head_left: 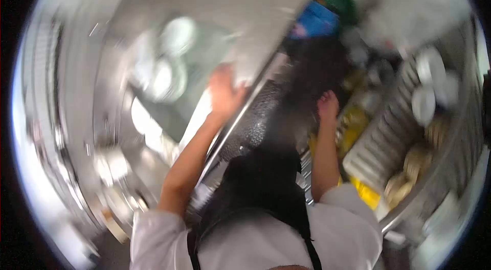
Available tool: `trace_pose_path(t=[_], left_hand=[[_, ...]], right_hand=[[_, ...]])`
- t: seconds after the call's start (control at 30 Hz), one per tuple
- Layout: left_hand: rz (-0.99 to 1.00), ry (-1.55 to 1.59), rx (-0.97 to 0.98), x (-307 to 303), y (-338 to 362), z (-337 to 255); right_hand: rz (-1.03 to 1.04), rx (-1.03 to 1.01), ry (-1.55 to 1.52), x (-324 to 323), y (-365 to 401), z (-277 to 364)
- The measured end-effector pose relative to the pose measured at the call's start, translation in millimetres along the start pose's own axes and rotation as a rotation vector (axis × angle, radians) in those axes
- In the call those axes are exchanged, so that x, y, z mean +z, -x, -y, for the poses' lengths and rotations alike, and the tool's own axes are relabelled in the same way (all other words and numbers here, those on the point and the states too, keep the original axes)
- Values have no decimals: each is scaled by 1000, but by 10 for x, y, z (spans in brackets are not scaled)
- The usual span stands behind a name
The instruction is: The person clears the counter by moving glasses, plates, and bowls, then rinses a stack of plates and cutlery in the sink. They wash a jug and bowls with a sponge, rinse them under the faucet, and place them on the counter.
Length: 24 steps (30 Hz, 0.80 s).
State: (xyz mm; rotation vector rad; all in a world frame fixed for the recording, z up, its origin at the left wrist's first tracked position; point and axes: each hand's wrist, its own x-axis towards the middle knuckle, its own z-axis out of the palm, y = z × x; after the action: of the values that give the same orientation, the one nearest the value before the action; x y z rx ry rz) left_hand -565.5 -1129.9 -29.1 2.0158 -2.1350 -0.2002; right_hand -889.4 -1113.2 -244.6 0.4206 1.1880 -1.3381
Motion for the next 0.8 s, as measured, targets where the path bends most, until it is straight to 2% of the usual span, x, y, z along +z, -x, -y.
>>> trace_pose_path(t=[0.03,0.07,0.1,0.13,0.17,0.2,0.3,0.4,0.5,0.57,0.6,0.63,0.67,0.7,0.73,0.77,0.8], left_hand=[[-85,45,24,33,66,70],[-83,115,33,-4,132,140],[0,224,-17,-84,208,216],[-14,279,9,-61,318,335],[67,286,-30,-144,453,406],[123,270,-72,-327,648,453],[89,419,-159,-727,1274,795],[-120,505,-277,-826,2029,1469],[-403,439,-525,-1059,3086,2243],[-622,285,-657,-1023,3915,2982],[-692,320,-838,-1143,4325,3254],[-685,101,-989,-1175,4779,3627],[-686,34,-1191,-1413,5093,3727],[-800,-207,-1230,-1305,5614,4213],[-758,-364,-1318,-1552,5939,4256],[-652,-373,-1480,-1743,6259,4356],[-656,-531,-1524,-1787,6589,4507]], right_hand=[[13,-5,84,138,47,-69],[39,-110,262,508,471,-32],[137,-187,292,697,531,-62],[160,-281,390,971,667,-66],[256,-375,393,1285,967,-88],[445,-454,437,1538,1208,-143],[604,-528,659,2317,2037,-615],[839,-385,927,2778,2448,-1454],[1054,-235,1187,3024,2718,-2506],[1188,-160,1280,3095,2937,-3149],[1259,-109,1328,3195,2963,-3415],[1279,-66,1290,3311,2970,-3649],[1291,-27,1251,3459,2950,-3882],[1289,4,1216,3628,2972,-4105],[1323,44,1193,3821,2809,-4295],[1206,92,1123,3960,2844,-4448],[1090,140,1047,4069,2929,-4612]])
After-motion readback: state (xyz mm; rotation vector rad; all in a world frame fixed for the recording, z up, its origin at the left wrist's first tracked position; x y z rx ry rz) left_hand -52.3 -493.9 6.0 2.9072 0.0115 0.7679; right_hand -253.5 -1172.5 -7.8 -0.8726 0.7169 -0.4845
